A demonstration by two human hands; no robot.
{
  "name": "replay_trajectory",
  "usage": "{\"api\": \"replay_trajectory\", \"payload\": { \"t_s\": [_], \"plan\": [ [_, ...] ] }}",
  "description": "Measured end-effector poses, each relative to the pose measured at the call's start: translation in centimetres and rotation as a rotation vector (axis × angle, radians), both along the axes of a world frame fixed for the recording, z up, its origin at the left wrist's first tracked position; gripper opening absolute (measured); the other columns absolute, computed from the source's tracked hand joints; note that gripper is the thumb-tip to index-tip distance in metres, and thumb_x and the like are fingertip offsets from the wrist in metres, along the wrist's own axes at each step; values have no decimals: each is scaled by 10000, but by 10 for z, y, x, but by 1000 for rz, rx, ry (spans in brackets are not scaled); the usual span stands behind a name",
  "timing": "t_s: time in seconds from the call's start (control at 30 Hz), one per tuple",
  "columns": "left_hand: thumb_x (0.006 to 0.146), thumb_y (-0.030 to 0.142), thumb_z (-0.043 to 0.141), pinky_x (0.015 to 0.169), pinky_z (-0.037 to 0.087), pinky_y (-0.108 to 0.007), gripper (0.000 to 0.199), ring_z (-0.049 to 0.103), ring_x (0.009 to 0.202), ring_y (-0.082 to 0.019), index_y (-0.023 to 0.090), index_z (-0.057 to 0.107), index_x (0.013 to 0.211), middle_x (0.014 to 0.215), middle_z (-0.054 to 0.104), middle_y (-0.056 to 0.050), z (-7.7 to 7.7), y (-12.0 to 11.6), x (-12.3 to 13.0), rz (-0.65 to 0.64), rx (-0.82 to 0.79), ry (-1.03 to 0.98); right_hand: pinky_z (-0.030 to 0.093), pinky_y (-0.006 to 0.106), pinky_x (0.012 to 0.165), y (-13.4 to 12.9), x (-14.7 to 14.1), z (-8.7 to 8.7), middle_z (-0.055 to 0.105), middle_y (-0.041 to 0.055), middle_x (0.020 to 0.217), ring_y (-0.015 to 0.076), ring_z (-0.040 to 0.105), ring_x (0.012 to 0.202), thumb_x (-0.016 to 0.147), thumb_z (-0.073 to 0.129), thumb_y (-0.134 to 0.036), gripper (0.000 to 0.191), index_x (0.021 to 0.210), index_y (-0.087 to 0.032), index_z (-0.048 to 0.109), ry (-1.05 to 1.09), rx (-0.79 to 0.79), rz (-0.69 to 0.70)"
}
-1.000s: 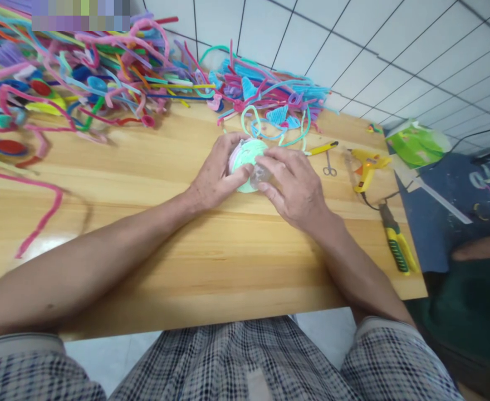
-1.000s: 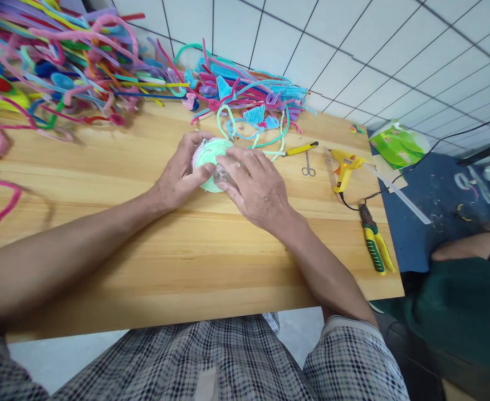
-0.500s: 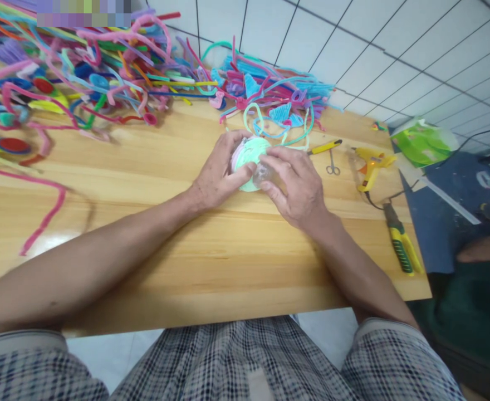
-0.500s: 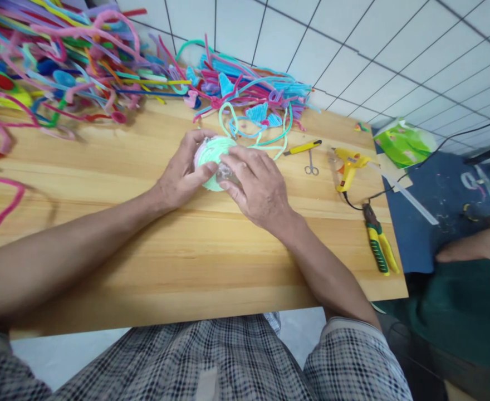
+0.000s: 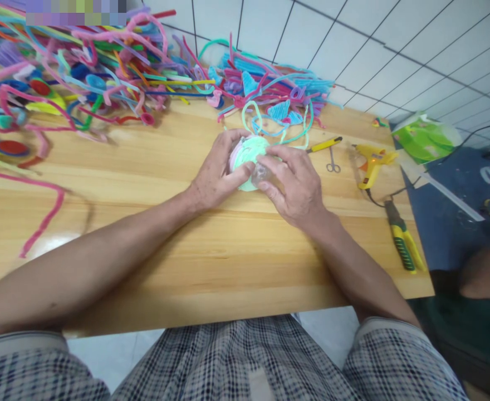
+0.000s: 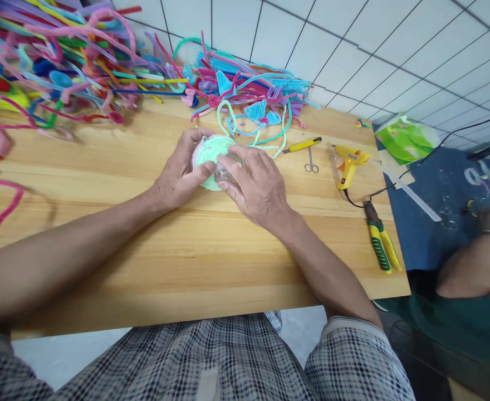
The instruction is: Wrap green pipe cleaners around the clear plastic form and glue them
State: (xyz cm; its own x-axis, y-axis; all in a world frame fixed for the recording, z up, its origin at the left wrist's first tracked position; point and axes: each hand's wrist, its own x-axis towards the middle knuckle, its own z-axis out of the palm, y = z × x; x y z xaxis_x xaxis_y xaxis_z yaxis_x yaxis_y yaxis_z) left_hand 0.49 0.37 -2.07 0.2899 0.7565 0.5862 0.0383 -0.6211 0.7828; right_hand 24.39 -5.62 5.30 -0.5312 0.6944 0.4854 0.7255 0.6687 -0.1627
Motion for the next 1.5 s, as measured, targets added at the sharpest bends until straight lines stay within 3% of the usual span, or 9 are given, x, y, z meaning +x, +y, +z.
{"api": "replay_trajectory", "payload": {
  "t_s": [0.43,0.63,1.03,1.27,1.5],
  "plan": [
    [1070,815,688,1340,534,-596,728,659,1474,-358,306,563,1574,1545,673,-141,-2,0,1,11,-6,-5,579,634,1293,-4,-4,-6,769,141,1563,362,727,1462,1206,521,-549,499,1578,-276,712,61,33,-32],
    [1061,833,684,1338,529,-593,747,665,1462,-361,297,564,1566,1530,674,-138,-2,0,2,13,-8,-16,587,627,1291,-3,-4,-7,767,147,1569,358,729,1465,1208,514,-558,548,1649,-257,636,116,62,4],
    [1076,804,685,1308,559,-584,720,674,1452,-356,313,555,1586,1545,668,-135,-2,-1,0,1,8,1,578,634,1290,-4,-5,-8,752,156,1569,368,721,1447,1202,512,-589,535,1593,-262,676,38,57,-39],
    [1084,797,681,1309,558,-574,714,671,1466,-353,301,553,1583,1549,666,-142,0,-1,0,1,2,6,609,583,1241,-5,-7,-9,775,163,1534,352,752,1394,1202,546,-552,511,1595,-247,663,45,125,-32],
    [1065,825,687,1326,544,-571,743,674,1457,-353,301,555,1574,1535,671,-136,-1,0,0,2,-6,-5,576,632,1281,-6,-6,-13,749,181,1573,379,718,1468,1206,495,-595,587,1657,-240,621,61,70,-37]
  ]
}}
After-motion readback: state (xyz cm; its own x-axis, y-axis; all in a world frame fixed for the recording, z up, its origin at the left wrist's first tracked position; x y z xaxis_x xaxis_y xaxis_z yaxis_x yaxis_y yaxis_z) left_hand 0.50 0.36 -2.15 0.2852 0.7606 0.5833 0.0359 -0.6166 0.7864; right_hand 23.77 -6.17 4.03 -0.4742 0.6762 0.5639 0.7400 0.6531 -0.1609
